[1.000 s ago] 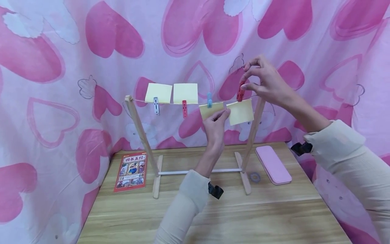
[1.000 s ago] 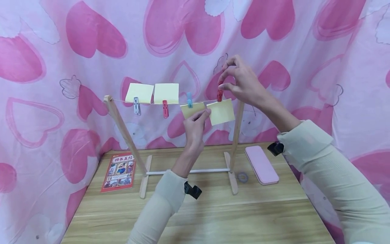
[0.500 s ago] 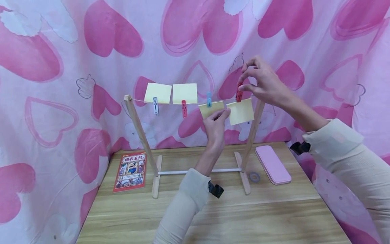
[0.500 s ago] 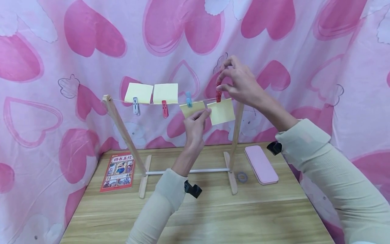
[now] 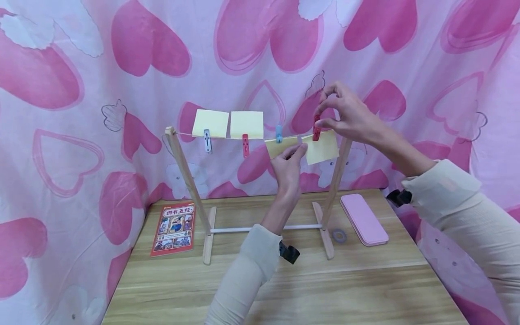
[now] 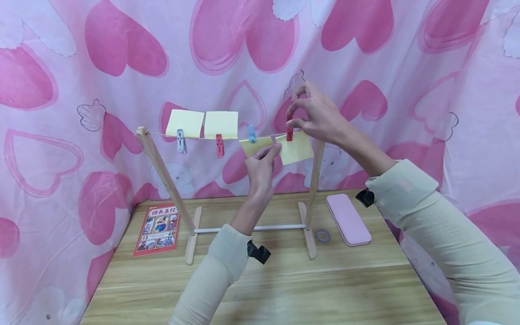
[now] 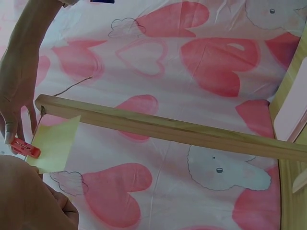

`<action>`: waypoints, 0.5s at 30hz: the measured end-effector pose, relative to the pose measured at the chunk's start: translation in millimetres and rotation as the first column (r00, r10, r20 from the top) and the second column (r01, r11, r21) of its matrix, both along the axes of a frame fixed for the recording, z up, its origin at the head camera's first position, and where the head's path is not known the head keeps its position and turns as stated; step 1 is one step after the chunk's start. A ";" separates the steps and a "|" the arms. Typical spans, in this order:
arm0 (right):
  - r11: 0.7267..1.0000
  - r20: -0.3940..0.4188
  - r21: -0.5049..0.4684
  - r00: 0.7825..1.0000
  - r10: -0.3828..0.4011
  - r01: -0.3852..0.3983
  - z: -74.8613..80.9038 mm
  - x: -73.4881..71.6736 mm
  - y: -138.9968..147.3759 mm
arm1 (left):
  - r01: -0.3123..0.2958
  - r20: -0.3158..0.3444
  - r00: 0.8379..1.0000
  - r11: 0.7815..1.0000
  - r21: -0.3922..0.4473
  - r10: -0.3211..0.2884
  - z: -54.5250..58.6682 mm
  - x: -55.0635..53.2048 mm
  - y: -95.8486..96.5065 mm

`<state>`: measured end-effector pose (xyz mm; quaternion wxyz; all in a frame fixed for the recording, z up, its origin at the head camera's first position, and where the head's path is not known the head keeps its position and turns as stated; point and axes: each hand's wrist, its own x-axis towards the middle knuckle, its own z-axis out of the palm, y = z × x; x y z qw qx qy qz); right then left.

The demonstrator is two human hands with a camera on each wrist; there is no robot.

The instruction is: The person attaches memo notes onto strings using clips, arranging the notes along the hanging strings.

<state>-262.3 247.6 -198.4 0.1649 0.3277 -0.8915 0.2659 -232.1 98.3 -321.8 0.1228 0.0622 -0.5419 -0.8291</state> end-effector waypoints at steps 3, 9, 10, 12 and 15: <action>1.000 0.004 0.005 1.000 0.008 -0.008 0.1 0.2 1.4 | 0.001 -0.006 1.000 1.000 0.006 -0.001 0.1 0.9 0.1; 0.999 0.006 0.019 1.000 0.026 -0.026 2.3 3.0 3.2 | 0.006 -0.016 1.000 1.000 -0.003 -0.006 -0.9 2.8 0.1; 0.999 0.008 0.023 1.000 0.025 -0.025 2.3 3.2 3.8 | 0.006 -0.017 1.000 1.000 -0.004 -0.006 -1.4 3.0 0.3; 0.999 0.011 0.029 1.000 0.022 -0.023 1.3 3.2 6.0 | 0.009 -0.014 1.000 1.000 0.000 -0.009 -2.7 3.4 0.8; 1.000 0.013 0.019 1.000 0.012 -0.012 -1.0 5.3 9.3 | 0.022 -0.013 1.000 1.000 -0.004 -0.022 -5.2 4.0 1.2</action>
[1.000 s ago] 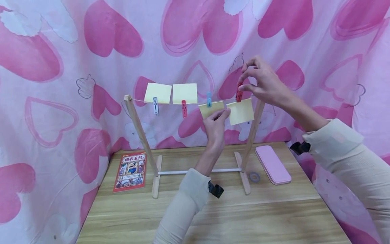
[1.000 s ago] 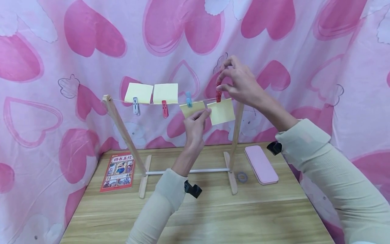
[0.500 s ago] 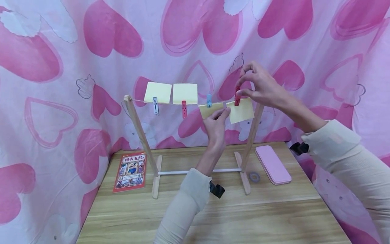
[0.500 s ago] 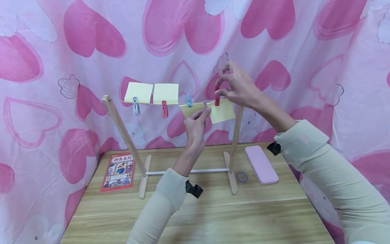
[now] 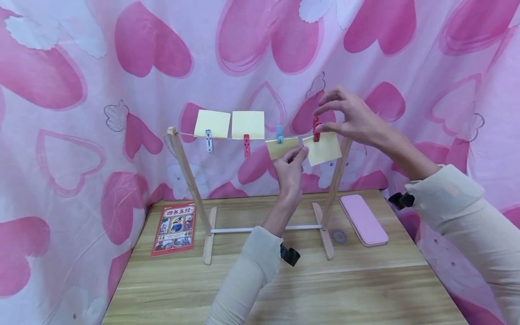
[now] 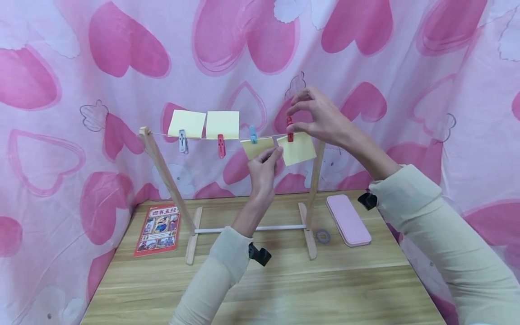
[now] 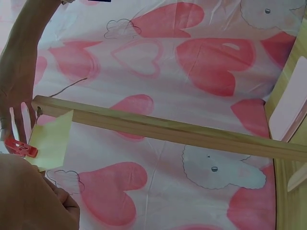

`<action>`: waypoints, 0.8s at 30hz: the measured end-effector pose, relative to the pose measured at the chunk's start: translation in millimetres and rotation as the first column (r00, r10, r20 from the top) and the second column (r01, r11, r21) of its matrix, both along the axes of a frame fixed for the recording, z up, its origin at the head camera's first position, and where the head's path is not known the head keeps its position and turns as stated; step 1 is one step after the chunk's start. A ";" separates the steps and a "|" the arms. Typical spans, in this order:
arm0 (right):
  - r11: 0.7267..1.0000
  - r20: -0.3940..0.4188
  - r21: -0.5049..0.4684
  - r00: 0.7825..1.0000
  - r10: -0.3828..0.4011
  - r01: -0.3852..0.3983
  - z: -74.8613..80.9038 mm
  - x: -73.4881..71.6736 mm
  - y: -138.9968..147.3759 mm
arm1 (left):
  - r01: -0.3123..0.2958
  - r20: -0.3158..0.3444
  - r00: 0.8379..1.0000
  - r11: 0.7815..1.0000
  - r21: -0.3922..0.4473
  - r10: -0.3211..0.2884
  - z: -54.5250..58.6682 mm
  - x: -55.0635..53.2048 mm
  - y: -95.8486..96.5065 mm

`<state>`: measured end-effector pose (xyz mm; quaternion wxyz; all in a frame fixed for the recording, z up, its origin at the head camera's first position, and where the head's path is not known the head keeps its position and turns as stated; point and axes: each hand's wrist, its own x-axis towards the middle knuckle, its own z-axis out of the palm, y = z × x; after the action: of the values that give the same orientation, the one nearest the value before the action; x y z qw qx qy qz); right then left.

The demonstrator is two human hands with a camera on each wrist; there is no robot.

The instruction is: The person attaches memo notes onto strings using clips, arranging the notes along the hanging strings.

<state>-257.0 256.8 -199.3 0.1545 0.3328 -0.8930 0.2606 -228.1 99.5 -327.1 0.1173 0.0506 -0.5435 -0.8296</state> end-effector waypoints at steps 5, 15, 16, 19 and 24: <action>0.996 -0.126 -0.088 0.991 -0.038 0.027 -9.2 17.3 7.4 | 0.064 0.000 0.998 0.997 -0.037 -0.064 -9.7 2.6 -3.8; 0.959 -0.455 -0.226 0.889 0.051 -0.171 -78.8 59.9 22.8 | 0.113 -0.089 0.985 0.941 -0.320 -0.148 -87.4 45.9 -67.2; 0.962 -0.470 -0.210 0.881 0.056 -0.173 -87.4 62.9 24.2 | 0.108 -0.093 0.984 0.925 -0.363 -0.152 -97.6 52.3 -77.7; 0.978 -0.483 -0.153 0.874 0.051 -0.142 -112.2 73.3 28.0 | 0.077 -0.068 0.990 0.878 -0.472 -0.123 -127.7 72.8 -110.2; 0.990 -0.466 -0.088 0.883 0.054 -0.107 -149.2 89.6 24.6 | -0.008 -0.011 1.000 0.717 -0.697 0.000 -164.5 101.8 -160.4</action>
<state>-167.4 281.4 -348.5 0.3698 0.4131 -0.8000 0.2295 -126.4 -60.9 -491.6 0.1323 -0.0006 -0.8150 -0.5641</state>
